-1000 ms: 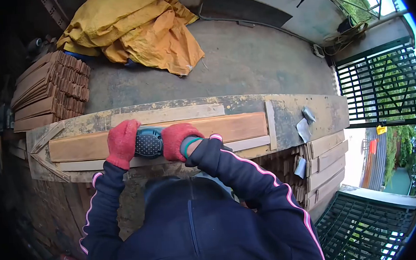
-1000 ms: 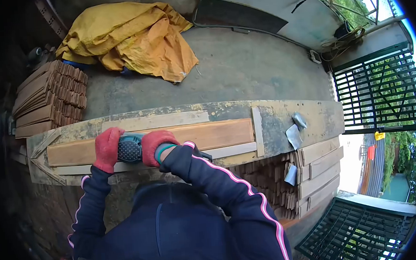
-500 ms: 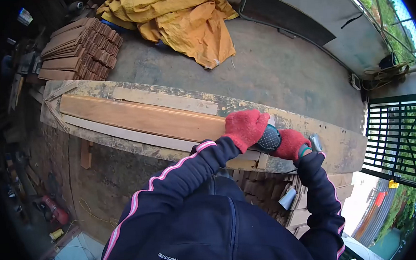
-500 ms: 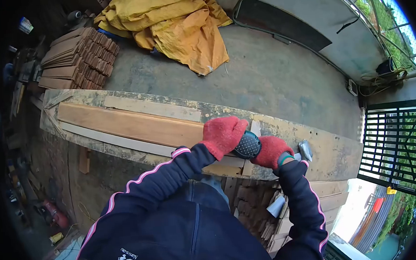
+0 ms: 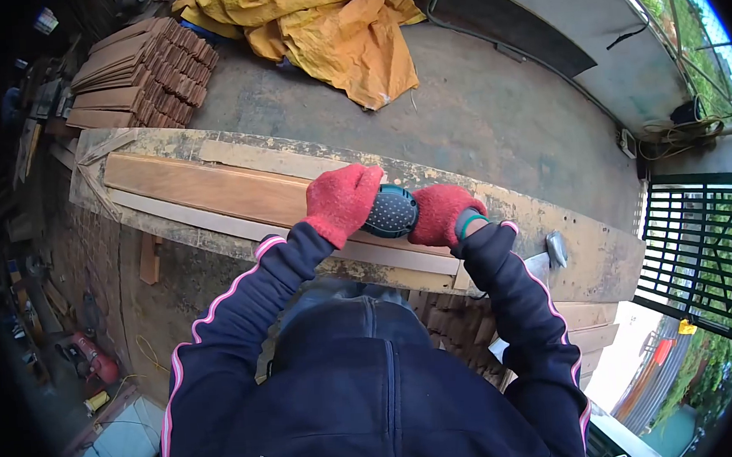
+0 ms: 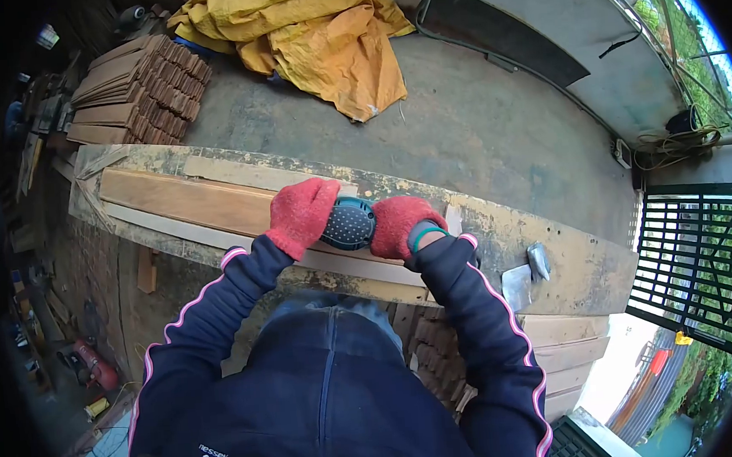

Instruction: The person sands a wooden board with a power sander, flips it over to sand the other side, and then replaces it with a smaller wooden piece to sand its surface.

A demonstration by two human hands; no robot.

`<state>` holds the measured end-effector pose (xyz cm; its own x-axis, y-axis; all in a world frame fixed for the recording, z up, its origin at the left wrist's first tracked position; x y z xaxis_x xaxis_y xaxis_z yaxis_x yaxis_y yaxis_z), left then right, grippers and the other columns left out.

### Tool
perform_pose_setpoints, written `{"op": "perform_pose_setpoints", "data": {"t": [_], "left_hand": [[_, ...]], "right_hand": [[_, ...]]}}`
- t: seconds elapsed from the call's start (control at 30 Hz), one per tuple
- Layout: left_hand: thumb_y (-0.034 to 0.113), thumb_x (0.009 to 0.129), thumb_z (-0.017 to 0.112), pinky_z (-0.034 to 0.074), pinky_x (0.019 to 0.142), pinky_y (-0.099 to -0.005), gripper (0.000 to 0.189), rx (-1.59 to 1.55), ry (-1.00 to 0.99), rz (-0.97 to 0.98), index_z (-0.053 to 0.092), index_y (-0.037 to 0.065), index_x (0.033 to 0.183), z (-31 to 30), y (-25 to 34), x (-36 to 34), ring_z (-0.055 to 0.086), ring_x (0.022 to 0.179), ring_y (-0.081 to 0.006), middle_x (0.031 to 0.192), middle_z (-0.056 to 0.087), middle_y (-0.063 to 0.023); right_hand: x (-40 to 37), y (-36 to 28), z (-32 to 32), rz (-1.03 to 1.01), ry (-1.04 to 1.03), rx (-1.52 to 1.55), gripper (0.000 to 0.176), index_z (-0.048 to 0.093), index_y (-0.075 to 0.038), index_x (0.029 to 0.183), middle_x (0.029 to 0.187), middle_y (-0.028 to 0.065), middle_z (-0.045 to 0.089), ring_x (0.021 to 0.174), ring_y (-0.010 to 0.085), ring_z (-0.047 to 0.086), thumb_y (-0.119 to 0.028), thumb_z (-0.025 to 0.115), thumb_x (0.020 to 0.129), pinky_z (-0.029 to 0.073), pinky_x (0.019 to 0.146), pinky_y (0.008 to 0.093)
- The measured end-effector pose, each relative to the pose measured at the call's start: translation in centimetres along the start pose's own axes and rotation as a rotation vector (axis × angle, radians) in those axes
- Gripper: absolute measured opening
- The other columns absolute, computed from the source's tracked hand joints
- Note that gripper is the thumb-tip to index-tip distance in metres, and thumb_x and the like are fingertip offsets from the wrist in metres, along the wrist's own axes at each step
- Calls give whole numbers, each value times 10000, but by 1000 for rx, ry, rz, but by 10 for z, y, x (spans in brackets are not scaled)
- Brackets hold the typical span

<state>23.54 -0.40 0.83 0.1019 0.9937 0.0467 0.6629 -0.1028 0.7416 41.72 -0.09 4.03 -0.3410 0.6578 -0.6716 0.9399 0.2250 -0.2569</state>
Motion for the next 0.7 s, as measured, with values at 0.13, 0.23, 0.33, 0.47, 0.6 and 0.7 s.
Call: {"op": "perform_pose_setpoints", "data": {"t": [0.13,0.23,0.33,0.47,0.6,0.7], "left_hand": [[357,981,529,513,692,-476,340,40,2,-28,683,81,856,-47,-47,8,664,817,-393,849,690,-168],[280,993,521,528,711,-437,297,93,20,34,679,46,898,-57,-71,12,682,842,-358,882,704,-159],[281,985,530,528,712,-435,284,126,51,56,680,54,906,-50,-62,14,682,847,-355,886,702,-161],[349,963,560,517,680,-462,301,47,68,-61,686,94,865,-5,-1,2,666,816,-387,854,687,-173],[399,935,584,511,659,-484,331,-39,70,-56,703,122,800,67,57,-5,665,750,-389,761,672,-161],[418,911,599,512,655,-490,362,-85,65,-43,697,104,761,115,99,-7,669,725,-380,723,671,-168]], "right_hand": [[40,-46,-1,-79,19,-14,294,757,-65,915,943,208,733,948,374,716,-247,682,696,573,815,453],[63,-59,3,-152,80,3,293,754,-52,914,963,219,731,968,372,716,-208,719,669,574,818,438],[55,-46,0,-181,88,-24,298,754,-53,926,966,226,727,971,376,714,-202,715,670,572,820,437],[20,4,0,-102,-52,-15,348,745,-61,959,952,211,729,933,399,704,-299,659,719,563,827,463],[-32,81,14,-24,-14,-28,383,740,-99,970,957,179,737,911,395,701,-380,691,714,563,819,474],[-68,131,21,97,-72,0,503,733,-122,1042,993,166,738,950,384,696,-494,754,704,559,844,463]]}}
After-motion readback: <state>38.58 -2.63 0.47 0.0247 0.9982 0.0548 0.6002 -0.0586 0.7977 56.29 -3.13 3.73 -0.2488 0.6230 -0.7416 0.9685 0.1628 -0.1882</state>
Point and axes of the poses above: each hand's wrist, its own x-axis towards the middle knuckle, its own z-axis out of the palm, y = z × x, the point moved 3 cm from there along x, towards the middle knuckle
